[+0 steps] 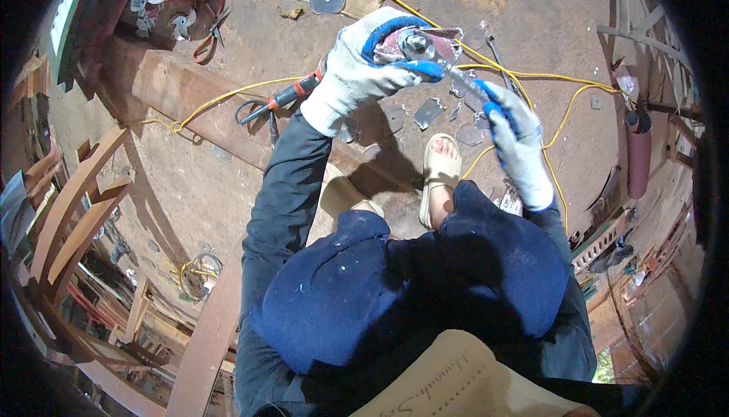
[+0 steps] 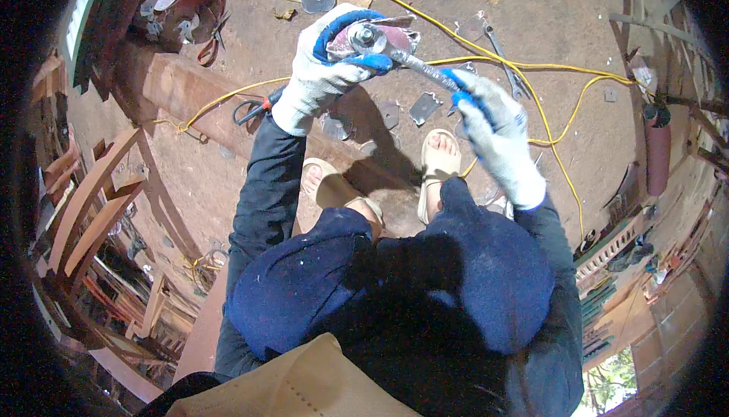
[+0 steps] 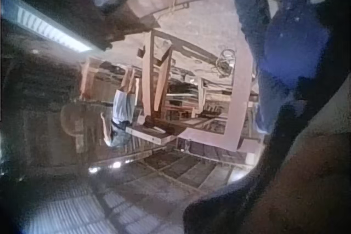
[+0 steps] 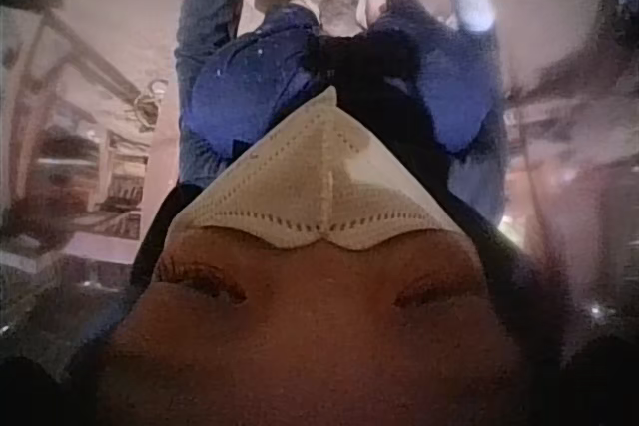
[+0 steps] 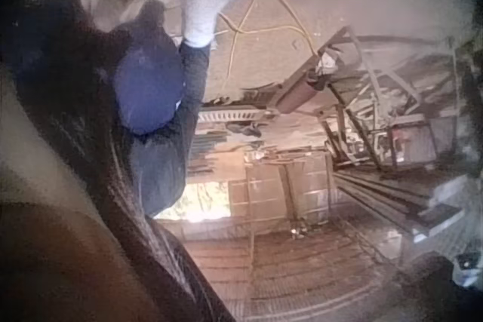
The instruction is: The person assembles a small metal component using a wrench and a power drill, then cuts a sheet of sandpaper with scissors and wraps it around a cylindrical object.
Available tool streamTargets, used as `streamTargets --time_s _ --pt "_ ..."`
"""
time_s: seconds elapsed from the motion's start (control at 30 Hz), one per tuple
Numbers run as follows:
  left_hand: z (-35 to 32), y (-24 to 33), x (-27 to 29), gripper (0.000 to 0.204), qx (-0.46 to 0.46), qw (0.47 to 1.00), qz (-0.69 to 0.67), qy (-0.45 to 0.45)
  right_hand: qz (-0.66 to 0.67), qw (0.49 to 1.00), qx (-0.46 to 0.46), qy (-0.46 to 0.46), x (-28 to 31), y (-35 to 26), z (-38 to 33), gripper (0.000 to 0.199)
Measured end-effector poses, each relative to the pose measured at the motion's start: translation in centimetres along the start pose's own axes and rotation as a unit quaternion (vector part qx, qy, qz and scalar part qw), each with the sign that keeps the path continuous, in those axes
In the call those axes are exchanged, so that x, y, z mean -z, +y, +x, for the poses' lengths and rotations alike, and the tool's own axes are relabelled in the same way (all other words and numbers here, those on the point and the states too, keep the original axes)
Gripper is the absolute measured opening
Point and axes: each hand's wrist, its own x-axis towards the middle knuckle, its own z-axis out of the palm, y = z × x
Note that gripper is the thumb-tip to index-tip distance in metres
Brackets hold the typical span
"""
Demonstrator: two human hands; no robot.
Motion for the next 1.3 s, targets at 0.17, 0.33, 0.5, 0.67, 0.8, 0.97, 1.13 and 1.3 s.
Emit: streamTargets --time_s 0.17,0.33,0.5,0.67,0.8,0.97,1.13,1.3 --pt "-0.2 0.1 -0.7 0.05 0.016 0.999 -0.012 -0.035 0.047 0.994 -0.097 0.016 5.6 -1.5 6.4 0.035" --pt "-0.2 -0.1 -2.3 0.051 -0.009 0.993 0.083 -0.082 -0.15 0.979 -0.077 -0.117 4.3 -6.8 16.1 0.034" --pt "-1.0 -0.8 -0.5 0.047 -0.007 0.993 0.095 -0.072 -0.229 0.927 0.279 -0.106 -4.1 -11.6 20.4 0.037" --pt "-2.4 0.0 -0.2 0.042 0.057 0.994 -0.093 0.018 -0.315 0.814 0.473 -0.12 -12.1 -17.0 15.4 0.022" --pt "-0.7 -1.4 -2.7 0.043 -0.013 0.998 0.015 -0.059 -0.358 0.725 0.586 -0.048 -10.4 -14.3 8.3 0.027" --pt "-0.4 -1.7 -4.1 0.044 -0.094 0.985 0.115 -0.086 -0.185 0.822 0.534 -0.067 -5.2 -14.0 3.2 0.037" --pt "0.1 -1.5 -4.2 0.042 -0.123 0.984 0.111 -0.068 -0.257 0.764 0.561 -0.189 -5.6 -9.9 0.4 0.04" --pt "1.6 -2.7 -3.1 0.042 -0.151 0.98 0.123 0.03 -0.318 0.676 0.643 -0.168 -3.4 -8.3 0.7 0.029"
